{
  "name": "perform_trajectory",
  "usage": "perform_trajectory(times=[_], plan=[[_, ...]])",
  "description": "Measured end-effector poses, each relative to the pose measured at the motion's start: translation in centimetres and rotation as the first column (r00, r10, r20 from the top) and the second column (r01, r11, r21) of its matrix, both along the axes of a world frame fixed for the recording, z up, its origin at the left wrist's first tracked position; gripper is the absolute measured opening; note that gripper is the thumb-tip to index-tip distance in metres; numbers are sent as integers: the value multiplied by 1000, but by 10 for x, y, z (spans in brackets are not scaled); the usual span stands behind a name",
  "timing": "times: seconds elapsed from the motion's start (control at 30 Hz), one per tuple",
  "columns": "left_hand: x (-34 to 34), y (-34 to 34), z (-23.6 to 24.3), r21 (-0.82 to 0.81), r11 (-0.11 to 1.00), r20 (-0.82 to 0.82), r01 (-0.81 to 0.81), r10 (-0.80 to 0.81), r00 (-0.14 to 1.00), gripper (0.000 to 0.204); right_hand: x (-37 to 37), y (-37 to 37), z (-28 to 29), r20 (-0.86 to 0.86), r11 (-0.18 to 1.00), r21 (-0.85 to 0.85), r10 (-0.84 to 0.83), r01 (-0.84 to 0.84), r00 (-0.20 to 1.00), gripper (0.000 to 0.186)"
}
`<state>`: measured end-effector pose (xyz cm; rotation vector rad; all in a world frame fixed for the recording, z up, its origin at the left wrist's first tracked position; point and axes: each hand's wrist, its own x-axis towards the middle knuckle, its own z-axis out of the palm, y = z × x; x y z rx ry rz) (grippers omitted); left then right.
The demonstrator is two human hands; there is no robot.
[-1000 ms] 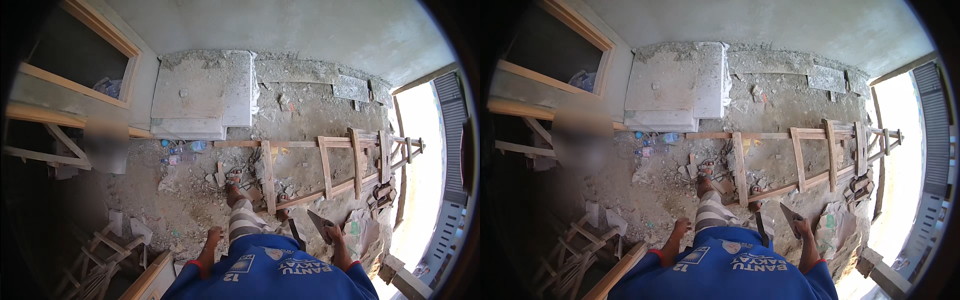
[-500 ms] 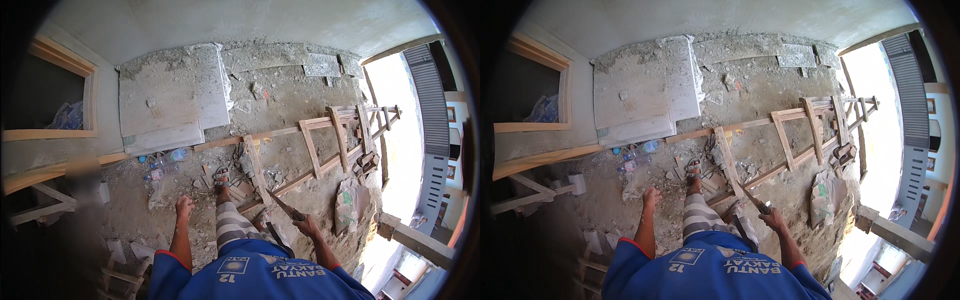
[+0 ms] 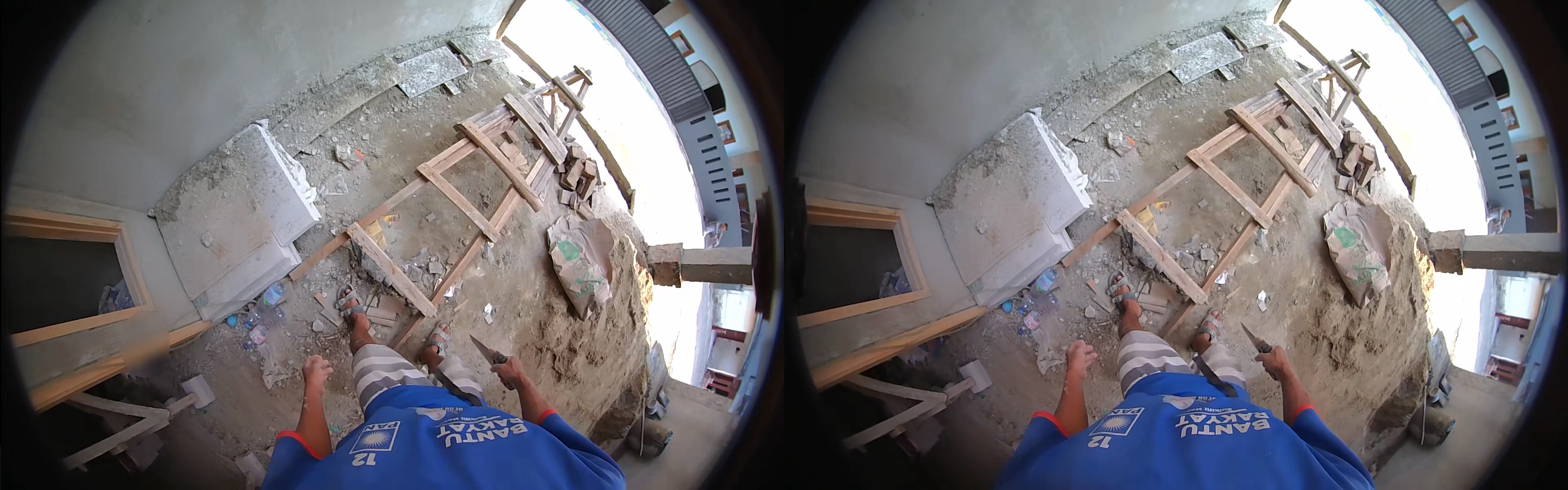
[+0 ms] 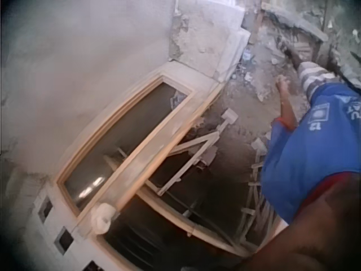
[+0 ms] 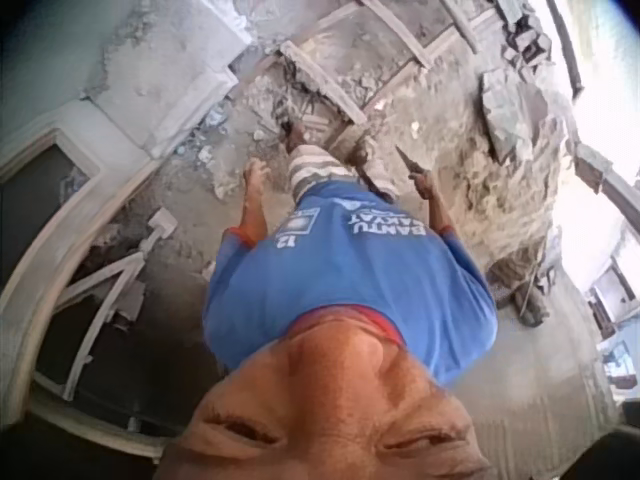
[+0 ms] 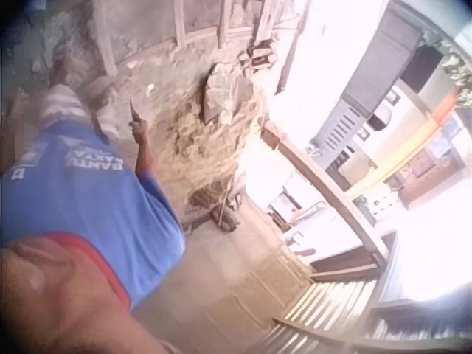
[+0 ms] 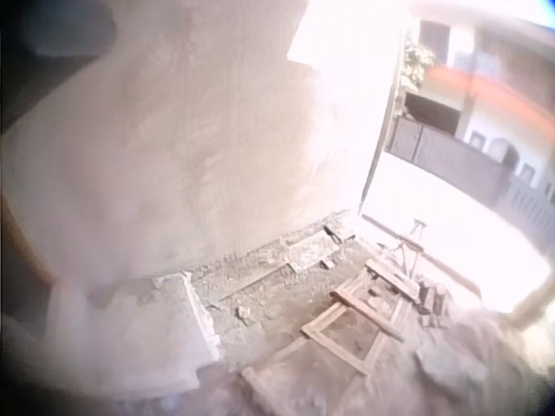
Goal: The person uses a hand saw to cut a wooden plank while it is supported by a wooden frame at a construction site.
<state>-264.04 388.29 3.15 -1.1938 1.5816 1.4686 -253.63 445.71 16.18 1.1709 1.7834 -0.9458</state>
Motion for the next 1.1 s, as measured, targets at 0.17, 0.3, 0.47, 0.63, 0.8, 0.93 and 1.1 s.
perform_trajectory(times=[0.17,0.3,0.47,0.63,0.8,0.93,1.1], plan=[[0,34,0,-4,999,19,-40,40,999,32,59,36,11,-14,979,52,-197,198,980,28],[-5,53,-5,35,999,36,-3,2,999,34,80,42,23,-36,973,102,-204,207,978,25],[-25,54,-16,11,988,50,153,-153,987,44,53,20,29,11,981,136,-138,135,990,27],[-47,37,-65,35,987,62,158,-160,985,43,-6,-25,30,34,989,150,-11,6,999,29],[-94,4,-145,-77,873,-34,481,-484,874,27,-58,-100,14,-20,963,160,222,-216,975,23],[-163,-9,-211,-262,573,-39,776,-810,585,34,-76,-163,22,1,932,189,314,-308,950,39],[-266,-11,-305,-381,401,36,833,-894,446,47,-71,-208,7,135,946,153,266,-286,954,33]])
